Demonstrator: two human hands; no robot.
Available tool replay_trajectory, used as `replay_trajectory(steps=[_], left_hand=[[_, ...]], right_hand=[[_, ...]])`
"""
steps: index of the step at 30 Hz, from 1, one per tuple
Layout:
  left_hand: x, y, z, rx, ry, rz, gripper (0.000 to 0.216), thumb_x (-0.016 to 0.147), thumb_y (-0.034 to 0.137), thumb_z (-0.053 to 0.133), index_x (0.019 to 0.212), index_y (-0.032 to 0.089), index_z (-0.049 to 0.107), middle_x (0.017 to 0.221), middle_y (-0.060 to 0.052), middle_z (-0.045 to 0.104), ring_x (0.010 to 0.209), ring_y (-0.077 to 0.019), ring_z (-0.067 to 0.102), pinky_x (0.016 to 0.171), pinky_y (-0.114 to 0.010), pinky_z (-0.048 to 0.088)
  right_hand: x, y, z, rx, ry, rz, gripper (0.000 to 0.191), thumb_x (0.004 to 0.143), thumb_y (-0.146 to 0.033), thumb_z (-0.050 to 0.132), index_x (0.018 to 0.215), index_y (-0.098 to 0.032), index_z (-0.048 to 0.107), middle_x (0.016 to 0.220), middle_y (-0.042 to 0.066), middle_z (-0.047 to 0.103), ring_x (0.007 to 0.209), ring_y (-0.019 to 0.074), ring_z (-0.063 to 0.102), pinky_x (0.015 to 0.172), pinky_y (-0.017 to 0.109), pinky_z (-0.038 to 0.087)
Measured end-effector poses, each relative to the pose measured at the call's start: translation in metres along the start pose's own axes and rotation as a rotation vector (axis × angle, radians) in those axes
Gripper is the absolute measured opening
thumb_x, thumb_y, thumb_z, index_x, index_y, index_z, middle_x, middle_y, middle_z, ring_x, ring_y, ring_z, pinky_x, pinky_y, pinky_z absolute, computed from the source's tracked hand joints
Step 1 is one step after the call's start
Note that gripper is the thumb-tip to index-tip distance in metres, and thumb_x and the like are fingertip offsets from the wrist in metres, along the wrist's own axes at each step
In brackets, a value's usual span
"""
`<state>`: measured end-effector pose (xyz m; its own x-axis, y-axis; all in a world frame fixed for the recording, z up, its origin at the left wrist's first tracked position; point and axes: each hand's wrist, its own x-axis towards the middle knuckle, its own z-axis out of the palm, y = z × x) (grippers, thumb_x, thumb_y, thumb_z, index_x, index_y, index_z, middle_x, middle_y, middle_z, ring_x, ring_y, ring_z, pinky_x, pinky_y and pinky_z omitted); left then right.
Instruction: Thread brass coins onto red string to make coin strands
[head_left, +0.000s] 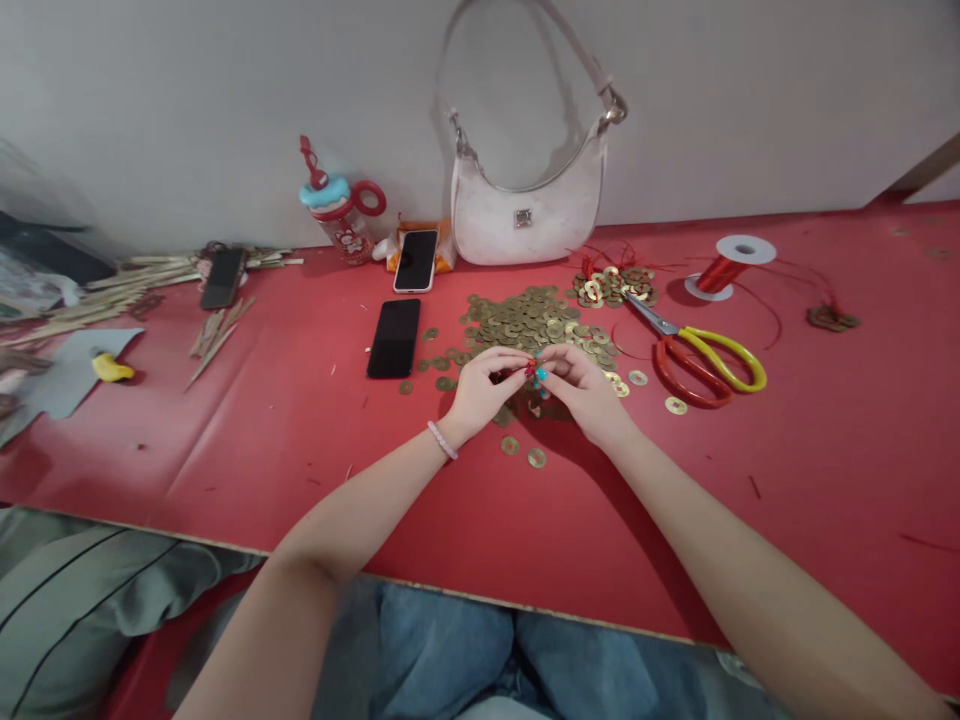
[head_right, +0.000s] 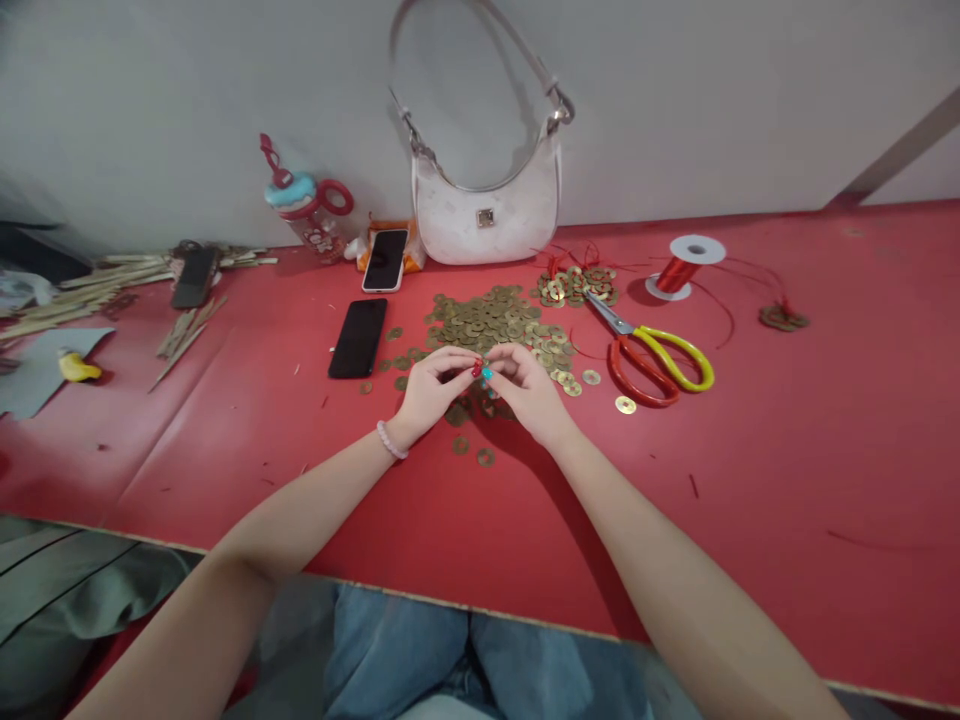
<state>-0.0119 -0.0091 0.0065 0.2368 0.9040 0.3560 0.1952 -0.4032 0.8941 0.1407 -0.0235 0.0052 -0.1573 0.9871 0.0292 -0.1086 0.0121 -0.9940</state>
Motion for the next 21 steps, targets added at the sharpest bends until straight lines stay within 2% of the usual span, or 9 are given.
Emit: replay_trajectory(steps=[3, 10, 21], left_hand=[[0.0011, -0.0026, -0.0002, -0.020, 0.020, -0.011, 0.012, 0.074, 0.020, 0.060, 0.082, 0.016, 0.068, 0.093, -0.007, 0.065, 0.087, -0.0145, 0.059, 0.079, -0.029, 0.047], [0.0048, -0.0072, -0.0010, -0.076, 0.110, -0.141, 0.014, 0.074, 0.024, 0.059, 0.081, 0.015, 0.067, 0.096, -0.008, 0.065, 0.089, -0.0158, 0.059, 0.078, -0.029, 0.047], [0.0055, -0.0093, -0.0004, -0.134, 0.107, -0.187, 0.014, 0.073, 0.024, 0.061, 0.081, 0.015, 0.067, 0.098, -0.008, 0.065, 0.091, -0.0166, 0.059, 0.080, -0.030, 0.047]], right_hand=[[-0.0004, -0.0012, 0.0004, -0.052, 0.006, -0.036, 0.019, 0.070, -0.025, 0.058, 0.087, -0.021, 0.050, 0.066, -0.004, 0.052, 0.055, 0.0074, 0.047, 0.054, 0.021, 0.040], [-0.0025, -0.0037, 0.0017, -0.164, 0.025, -0.035, 0.018, 0.069, -0.018, 0.052, 0.087, -0.020, 0.052, 0.063, -0.004, 0.048, 0.051, 0.0070, 0.042, 0.047, 0.020, 0.034], [-0.0022, -0.0005, -0.0009, -0.267, -0.005, -0.057, 0.025, 0.068, -0.015, 0.048, 0.092, -0.020, 0.054, 0.060, -0.005, 0.046, 0.048, 0.0070, 0.040, 0.044, 0.020, 0.033]])
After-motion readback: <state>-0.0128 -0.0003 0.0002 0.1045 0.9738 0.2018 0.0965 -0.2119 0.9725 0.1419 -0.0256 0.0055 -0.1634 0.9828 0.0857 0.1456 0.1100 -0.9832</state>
